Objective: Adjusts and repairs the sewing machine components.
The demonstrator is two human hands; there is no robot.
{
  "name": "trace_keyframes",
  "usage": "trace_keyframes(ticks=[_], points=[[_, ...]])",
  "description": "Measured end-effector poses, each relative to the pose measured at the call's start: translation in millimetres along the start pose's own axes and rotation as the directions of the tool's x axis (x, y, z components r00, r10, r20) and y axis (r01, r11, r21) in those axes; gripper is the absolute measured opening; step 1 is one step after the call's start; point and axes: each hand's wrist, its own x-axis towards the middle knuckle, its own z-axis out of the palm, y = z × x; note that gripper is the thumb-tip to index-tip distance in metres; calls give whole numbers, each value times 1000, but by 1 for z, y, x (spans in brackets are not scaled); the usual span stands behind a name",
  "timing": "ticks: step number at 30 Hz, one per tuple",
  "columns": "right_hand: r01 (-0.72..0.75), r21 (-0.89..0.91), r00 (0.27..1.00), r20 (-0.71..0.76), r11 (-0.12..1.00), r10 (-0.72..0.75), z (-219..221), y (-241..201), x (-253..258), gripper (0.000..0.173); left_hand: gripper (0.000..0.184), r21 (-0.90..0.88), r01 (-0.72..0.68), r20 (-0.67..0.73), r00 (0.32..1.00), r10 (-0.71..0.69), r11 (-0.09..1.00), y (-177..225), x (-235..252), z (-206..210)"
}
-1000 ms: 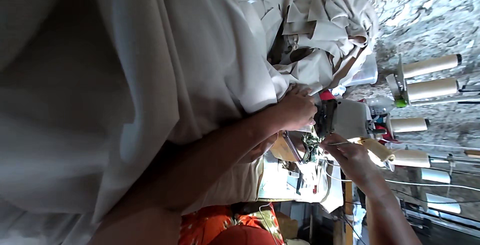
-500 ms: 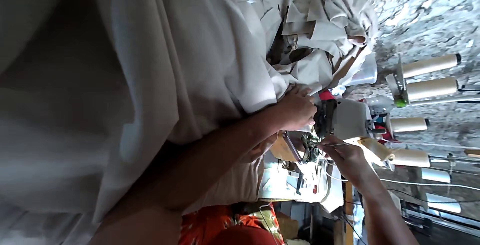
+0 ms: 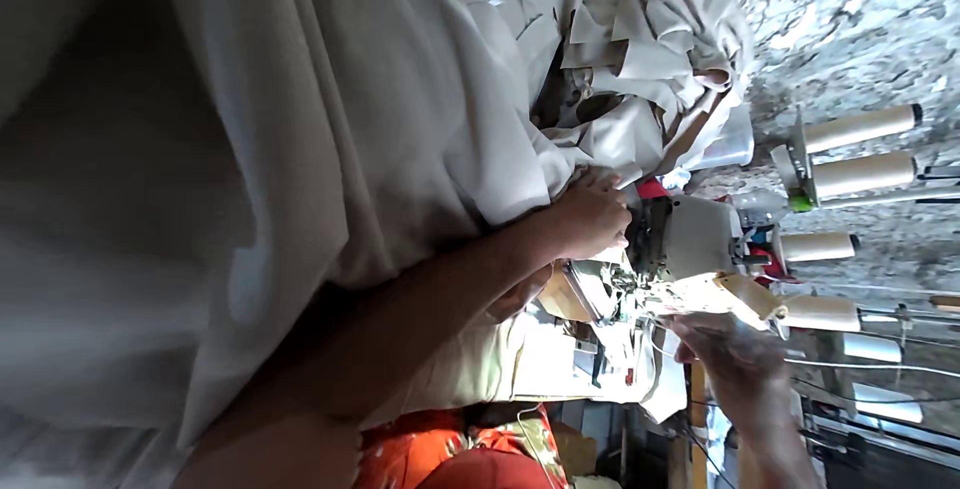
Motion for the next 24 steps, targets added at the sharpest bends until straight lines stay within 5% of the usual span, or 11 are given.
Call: trace_keyframes(ticks=[6, 13, 18, 24], points=[[-144, 162, 990, 19, 976, 142, 18, 11, -32, 9, 23, 72, -39, -97, 994, 46, 997, 2, -10, 13], [-315, 2, 948, 50, 949, 314, 49, 25, -37, 15, 28, 30, -1, -7, 1000, 1, 1000, 2, -3, 2], [-167, -63, 986, 6, 984, 168, 61, 47, -43, 15, 32, 24, 15, 32, 999, -16, 1000, 2, 1, -1], [-173, -207, 980, -130, 963, 148, 81, 36, -63, 20, 29, 18, 0, 3, 1000, 0, 1000, -1, 1, 1]])
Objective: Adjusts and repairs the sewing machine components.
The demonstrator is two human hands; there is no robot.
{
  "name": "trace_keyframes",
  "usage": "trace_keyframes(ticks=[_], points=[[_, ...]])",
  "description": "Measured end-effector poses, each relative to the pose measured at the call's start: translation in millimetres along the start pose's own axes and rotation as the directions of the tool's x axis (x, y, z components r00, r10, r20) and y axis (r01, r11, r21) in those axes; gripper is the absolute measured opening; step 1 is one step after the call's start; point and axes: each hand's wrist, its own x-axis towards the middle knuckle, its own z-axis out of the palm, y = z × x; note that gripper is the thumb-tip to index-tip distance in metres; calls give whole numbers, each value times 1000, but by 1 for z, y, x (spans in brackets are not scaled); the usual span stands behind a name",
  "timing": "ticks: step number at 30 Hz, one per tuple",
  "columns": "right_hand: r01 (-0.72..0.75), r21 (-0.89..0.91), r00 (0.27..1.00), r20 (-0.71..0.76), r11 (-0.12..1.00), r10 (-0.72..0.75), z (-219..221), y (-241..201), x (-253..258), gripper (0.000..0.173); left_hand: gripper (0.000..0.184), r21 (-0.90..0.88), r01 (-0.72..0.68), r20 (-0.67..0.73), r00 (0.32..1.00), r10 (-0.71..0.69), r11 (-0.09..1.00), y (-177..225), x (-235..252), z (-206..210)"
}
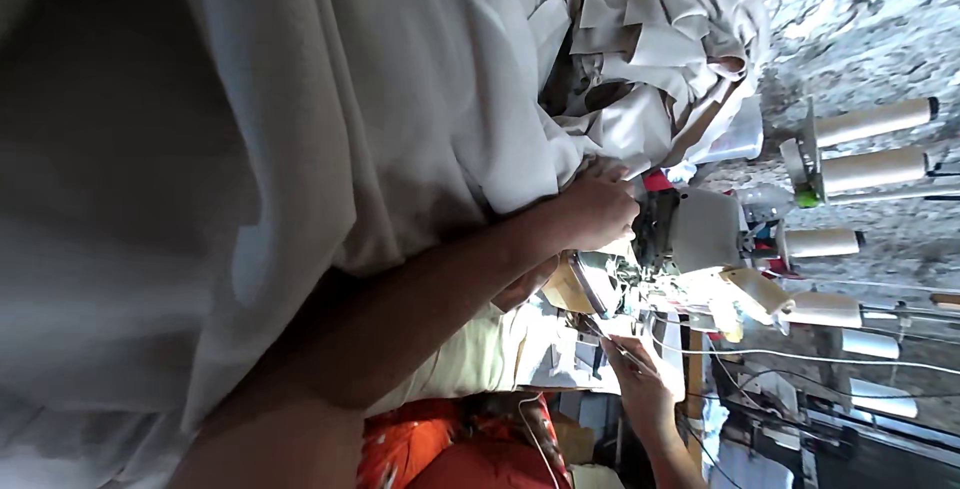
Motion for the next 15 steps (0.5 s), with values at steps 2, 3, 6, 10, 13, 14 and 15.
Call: trace_keyframes(ticks=[2, 3, 6, 10, 13, 14, 15], points=[[68, -63, 995, -68, 996, -72, 9, 0, -11, 20, 30, 6, -11, -12, 1000, 11, 1000, -1, 0, 2], [81, -86, 993, -81, 993, -88, 13, -1, -16, 20, 29, 9, -19, -23, 1000, 19, 1000, -2, 0, 3], [108, -99, 984, -131, 989, -121, 33, 6, -26, 23, 29, 8, -23, -31, 999, 23, 1000, -3, 0, 3], [109, -115, 985, -121, 987, -123, 47, 18, -35, 24, 28, 10, -30, -43, 999, 31, 999, -2, -1, 4], [112, -134, 980, -147, 985, -131, 39, 17, -36, 25, 26, 2, -36, -67, 997, 36, 999, -3, -2, 5], [92, -98, 980, -168, 991, -107, 36, 16, -38, 26, 26, -5, -30, -60, 998, 30, 1000, -3, -2, 4], [82, -55, 981, -170, 995, -90, 34, 18, -39, 27, 26, -9, -21, -50, 999, 21, 1000, -2, -2, 4]])
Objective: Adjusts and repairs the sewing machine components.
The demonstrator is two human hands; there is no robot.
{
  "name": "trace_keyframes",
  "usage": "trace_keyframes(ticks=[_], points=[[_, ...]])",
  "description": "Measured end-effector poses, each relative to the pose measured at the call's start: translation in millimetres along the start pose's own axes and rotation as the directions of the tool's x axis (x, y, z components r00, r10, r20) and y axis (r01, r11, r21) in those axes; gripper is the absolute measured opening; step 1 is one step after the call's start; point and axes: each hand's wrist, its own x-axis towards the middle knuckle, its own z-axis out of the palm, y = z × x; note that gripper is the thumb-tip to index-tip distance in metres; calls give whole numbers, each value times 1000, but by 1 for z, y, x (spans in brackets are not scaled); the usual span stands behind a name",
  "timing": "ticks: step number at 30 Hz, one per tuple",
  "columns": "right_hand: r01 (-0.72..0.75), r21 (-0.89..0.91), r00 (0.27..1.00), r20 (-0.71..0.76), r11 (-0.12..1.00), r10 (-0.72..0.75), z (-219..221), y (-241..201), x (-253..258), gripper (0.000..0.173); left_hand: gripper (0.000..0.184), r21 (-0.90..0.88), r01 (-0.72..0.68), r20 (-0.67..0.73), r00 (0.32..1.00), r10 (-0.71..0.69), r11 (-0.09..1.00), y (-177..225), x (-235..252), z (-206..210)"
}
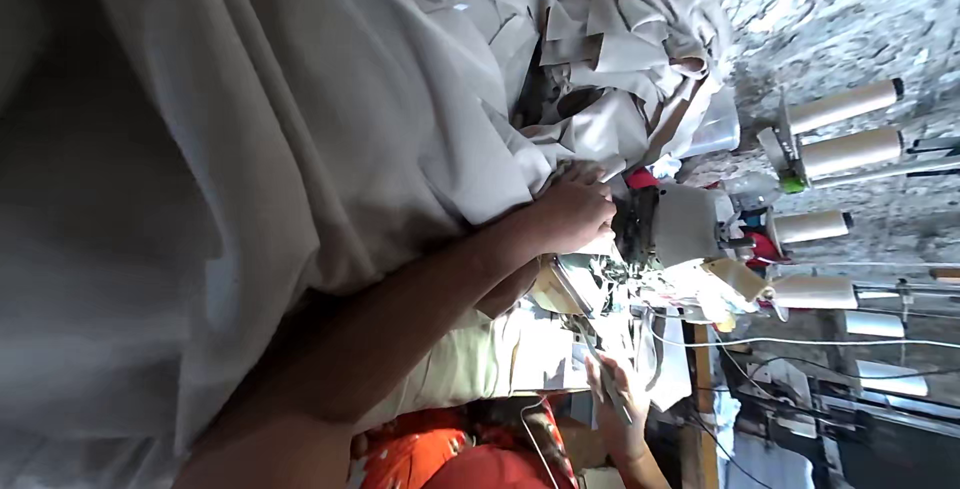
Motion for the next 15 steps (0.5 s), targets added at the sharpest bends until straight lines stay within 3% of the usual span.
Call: trace_keyframes(ticks=[4, 7, 9, 12, 15], points=[[79, -41, 991, 113, 996, -74, -5, 4, 2, 21, 27, 7, 0, 2, 1000, 0, 1000, -1, 1, 1], [-137, 132, 978, 176, 982, 113, -28, -18, 13, 20, 26, 6, 0, -1, 1000, 0, 1000, 0, 1, 0], [-210, 306, 971, 178, 928, 161, -53, -33, 25, 11, 26, -8, 10, 17, 1000, -10, 1000, 1, 2, -1], [-163, 381, 985, 112, 910, 129, -82, -40, 49, 13, 27, -19, 13, 24, 1000, -13, 1000, 1, 1, -2], [-54, 303, 998, 39, 952, 44, -94, -36, 80, 16, 29, -8, 23, 49, 999, -23, 1000, 3, 2, -5]])
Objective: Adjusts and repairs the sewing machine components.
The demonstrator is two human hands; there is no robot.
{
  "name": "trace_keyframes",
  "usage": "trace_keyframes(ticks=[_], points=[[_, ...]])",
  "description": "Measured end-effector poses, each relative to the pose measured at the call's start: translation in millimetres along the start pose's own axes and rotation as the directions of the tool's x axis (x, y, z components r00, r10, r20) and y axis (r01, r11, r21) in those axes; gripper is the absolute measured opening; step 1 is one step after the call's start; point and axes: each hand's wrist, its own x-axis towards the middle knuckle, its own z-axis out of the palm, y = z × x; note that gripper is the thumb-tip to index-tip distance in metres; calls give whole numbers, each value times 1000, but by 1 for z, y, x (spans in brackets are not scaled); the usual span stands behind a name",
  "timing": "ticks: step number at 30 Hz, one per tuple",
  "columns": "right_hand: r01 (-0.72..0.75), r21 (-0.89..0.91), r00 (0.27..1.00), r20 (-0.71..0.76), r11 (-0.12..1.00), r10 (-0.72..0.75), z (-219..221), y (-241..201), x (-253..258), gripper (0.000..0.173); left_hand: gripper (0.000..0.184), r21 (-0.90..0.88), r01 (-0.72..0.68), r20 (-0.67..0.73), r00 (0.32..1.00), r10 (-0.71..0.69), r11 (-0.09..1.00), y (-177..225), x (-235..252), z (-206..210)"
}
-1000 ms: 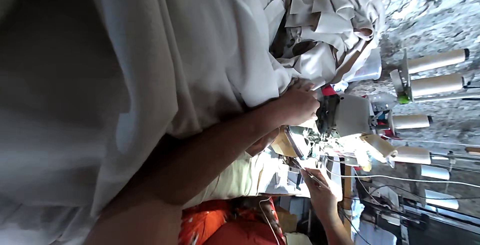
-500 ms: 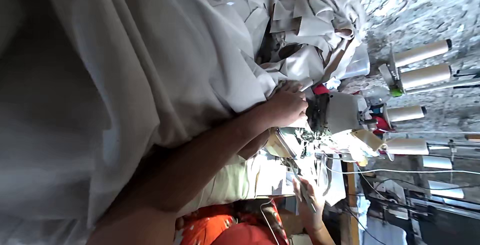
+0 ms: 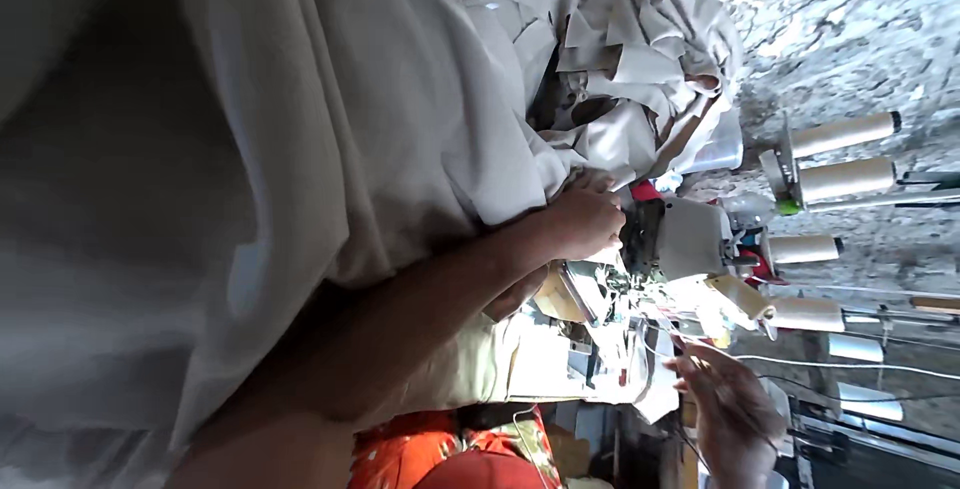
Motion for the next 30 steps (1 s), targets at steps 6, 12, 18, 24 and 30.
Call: trace_keyframes(ticks=[6, 12, 18, 24, 30], points=[[159, -298, 981, 157, 941, -116, 0, -8, 46, 26, 32, 20, 10, 22, 1000, -11, 1000, 0, 0, -1], [191, -481, 940, 341, 856, -18, 8, -12, 72, 27, 31, 51, 10, 31, 999, -12, 999, 3, -3, -1], [341, -516, 878, 474, 786, -70, 13, -4, 88, 25, 32, 61, 29, 51, 998, -33, 998, 3, 1, -2], [387, -516, 855, 512, 764, -86, 13, -2, 93, 24, 29, 85, -8, 12, 1000, 7, 996, 1, -3, 5], [395, -517, 851, 518, 759, -90, 13, 0, 94, 25, 35, 52, 25, 49, 998, -28, 998, 4, 0, -4]])
